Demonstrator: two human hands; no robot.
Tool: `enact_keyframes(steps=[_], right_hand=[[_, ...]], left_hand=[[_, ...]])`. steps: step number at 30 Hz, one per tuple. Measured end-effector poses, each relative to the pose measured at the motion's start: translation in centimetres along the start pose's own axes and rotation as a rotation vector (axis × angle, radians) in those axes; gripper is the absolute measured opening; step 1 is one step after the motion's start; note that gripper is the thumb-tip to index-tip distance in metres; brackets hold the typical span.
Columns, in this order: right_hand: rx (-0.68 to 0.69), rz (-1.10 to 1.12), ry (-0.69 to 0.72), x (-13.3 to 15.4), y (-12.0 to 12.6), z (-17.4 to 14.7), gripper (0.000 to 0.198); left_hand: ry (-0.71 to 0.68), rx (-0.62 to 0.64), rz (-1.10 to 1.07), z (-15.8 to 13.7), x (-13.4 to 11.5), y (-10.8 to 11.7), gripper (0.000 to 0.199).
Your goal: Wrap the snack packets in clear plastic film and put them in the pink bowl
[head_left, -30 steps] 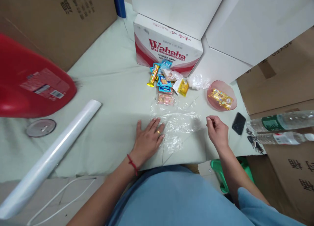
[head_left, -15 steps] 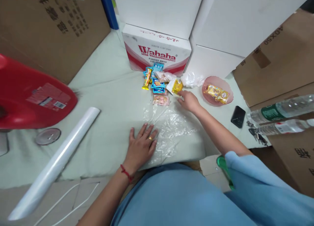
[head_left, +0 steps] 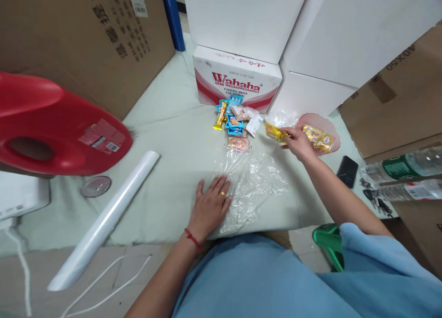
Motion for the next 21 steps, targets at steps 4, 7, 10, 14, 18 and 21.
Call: enact_keyframes(steps=[4,7,10,14,18,21], right_hand=[[0.288,0.121,0.311,1.7,-1.0,-4.8,0.031],[0.491,-0.050,0.565,2.2,-3.9,-7.7,0.039],[0.612,-0.217,0.639,2.1,-6.1,-8.9,0.053],[0.450,-0.256,0.653,2.8,-6.9,-9.6,0.050],[0.537,-0.423,0.624,2.8,-8.1,-10.7,0.049],[0.495,-0.417,0.592,2.3,-8.4,-10.6,0.042]], left_hand=[[-0.010,-0.003,0.019,0.0,0.0,-0.1,0.049],[-0.015,-0.009,0.022,0.0,0.1,-0.2,0.049],[-0.013,-0.014,0.027,0.0,0.1,-0.2,0.049],[-0.011,-0.018,0.058,-0.1,-0.1,-0.2,0.049],[0.007,-0.036,0.067,-0.2,-0.2,-0.1,0.048],[0.010,-0.020,0.053,-0.1,-0.3,-0.2,0.049]])
Point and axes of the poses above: each hand's wrist, its own z-axis towards the middle knuckle, its own y-axis out of the back of the hand, x = y × z, the point moved 3 cm from there along z, towards the middle knuckle, and after that the axes turned 2 degrees about y, right-handed, at the moved point
